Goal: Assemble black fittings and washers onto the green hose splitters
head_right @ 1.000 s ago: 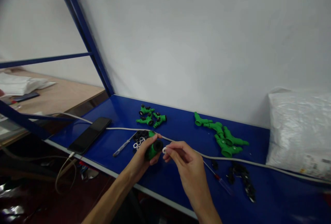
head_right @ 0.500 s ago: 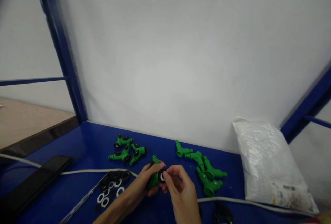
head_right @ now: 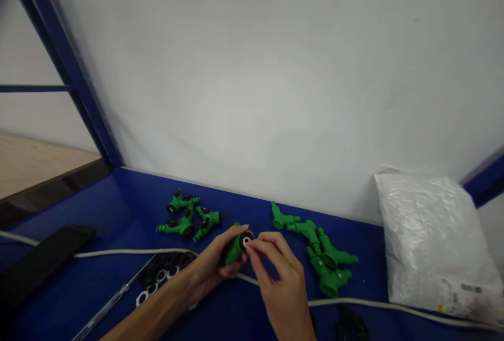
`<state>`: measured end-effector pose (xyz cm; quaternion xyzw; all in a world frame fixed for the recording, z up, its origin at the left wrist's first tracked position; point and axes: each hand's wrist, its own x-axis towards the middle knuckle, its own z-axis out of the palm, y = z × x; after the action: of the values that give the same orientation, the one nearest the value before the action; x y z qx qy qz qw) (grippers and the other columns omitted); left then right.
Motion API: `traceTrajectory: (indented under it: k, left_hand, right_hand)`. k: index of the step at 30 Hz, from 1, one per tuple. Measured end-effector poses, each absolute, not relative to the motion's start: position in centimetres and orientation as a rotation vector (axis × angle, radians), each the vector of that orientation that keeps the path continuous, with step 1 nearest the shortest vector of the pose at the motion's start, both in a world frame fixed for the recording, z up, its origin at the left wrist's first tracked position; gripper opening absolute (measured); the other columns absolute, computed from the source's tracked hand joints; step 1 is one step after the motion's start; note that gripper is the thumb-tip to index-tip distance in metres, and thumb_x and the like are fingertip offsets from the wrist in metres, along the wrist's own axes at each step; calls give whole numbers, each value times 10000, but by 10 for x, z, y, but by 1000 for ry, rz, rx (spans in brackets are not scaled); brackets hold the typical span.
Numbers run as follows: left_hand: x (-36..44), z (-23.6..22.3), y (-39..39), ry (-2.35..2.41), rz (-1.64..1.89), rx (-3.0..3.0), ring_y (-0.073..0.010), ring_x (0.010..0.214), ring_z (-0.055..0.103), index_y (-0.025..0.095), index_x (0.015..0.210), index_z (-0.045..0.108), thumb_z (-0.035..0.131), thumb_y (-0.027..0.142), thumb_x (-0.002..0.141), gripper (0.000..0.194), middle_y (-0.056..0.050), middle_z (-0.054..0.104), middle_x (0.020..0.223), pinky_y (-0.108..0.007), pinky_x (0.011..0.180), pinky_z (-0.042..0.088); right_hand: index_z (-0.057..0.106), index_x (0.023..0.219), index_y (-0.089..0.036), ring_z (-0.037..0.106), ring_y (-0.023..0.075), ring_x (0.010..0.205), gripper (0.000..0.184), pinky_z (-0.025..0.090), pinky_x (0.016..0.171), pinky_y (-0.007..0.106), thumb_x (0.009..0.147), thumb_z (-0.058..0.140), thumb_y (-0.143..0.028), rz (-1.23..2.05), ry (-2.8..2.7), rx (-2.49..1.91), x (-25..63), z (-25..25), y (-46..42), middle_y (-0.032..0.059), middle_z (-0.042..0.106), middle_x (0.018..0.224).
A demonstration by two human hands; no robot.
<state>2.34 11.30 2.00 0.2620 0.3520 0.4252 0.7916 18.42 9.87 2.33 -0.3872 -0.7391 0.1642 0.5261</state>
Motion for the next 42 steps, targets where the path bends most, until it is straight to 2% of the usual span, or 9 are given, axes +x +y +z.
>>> traceTrajectory:
  k: [5, 11, 16, 21, 24, 32, 38, 42]
  left_hand:
    - [21, 20, 114, 770, 873, 590, -18, 370, 391, 131, 757, 634, 725, 553, 787, 433, 15, 601, 584, -149, 379, 181]
    - [18, 18, 114, 795, 801, 554, -4, 348, 346, 134, 716, 609, 714, 570, 749, 450, 24, 571, 549, -149, 373, 103]
    - [15, 16, 116, 802, 769, 670, -20, 352, 344, 149, 730, 622, 714, 562, 741, 424, 32, 549, 516, -151, 366, 123]
    - [18, 14, 113, 800, 776, 686, -24, 366, 359, 147, 756, 639, 735, 544, 738, 408, 26, 562, 528, -145, 363, 156]
    - [18, 16, 112, 780, 799, 646, -20, 380, 362, 156, 767, 625, 738, 509, 747, 370, 35, 567, 554, -137, 362, 182]
    - [14, 16, 114, 753, 749, 544, -27, 387, 384, 153, 832, 647, 732, 439, 766, 306, 21, 590, 567, -125, 348, 181]
    - [13, 24, 110, 766, 709, 589, -25, 387, 378, 138, 956, 692, 733, 493, 777, 400, 19, 590, 562, -124, 349, 169]
    - [12, 31, 107, 771, 727, 660, -34, 389, 389, 133, 993, 692, 745, 508, 773, 438, 15, 598, 554, -136, 351, 166]
  right_hand:
    - [736, 1025, -225, 703, 156, 865, 178, 574, 832, 223, 943, 632, -106, 136, -1861, -850, 185, 22, 94, 59, 678, 979]
    - [705, 1178, -232, 697, 142, 893, 292, 567, 840, 209, 954, 580, -91, 138, -1949, -772, 185, 23, 89, 68, 639, 1030]
    - [703, 1000, -248, 678, 164, 927, 122, 553, 836, 225, 975, 592, -204, 249, -1909, -879, 182, 19, 86, 56, 621, 994]
    - [686, 931, -245, 668, 172, 941, 75, 545, 849, 245, 973, 623, -241, 324, -1876, -941, 180, 15, 85, 54, 615, 1007]
    - [700, 998, -239, 671, 177, 986, 94, 551, 892, 264, 981, 610, -214, 281, -1859, -936, 179, 13, 82, 66, 627, 1054]
    - [693, 1237, -256, 664, 200, 1124, 307, 570, 954, 305, 976, 600, -124, 213, -1846, -988, 177, 11, 63, 93, 628, 1218]
    - [726, 1152, -257, 684, 177, 1069, 276, 560, 957, 282, 968, 596, -97, 283, -1702, -1030, 165, 25, 52, 68, 664, 1152]
    - [755, 991, -255, 691, 173, 980, 167, 568, 879, 272, 978, 605, -185, 453, -1539, -1163, 159, 36, 46, 51, 685, 1060]
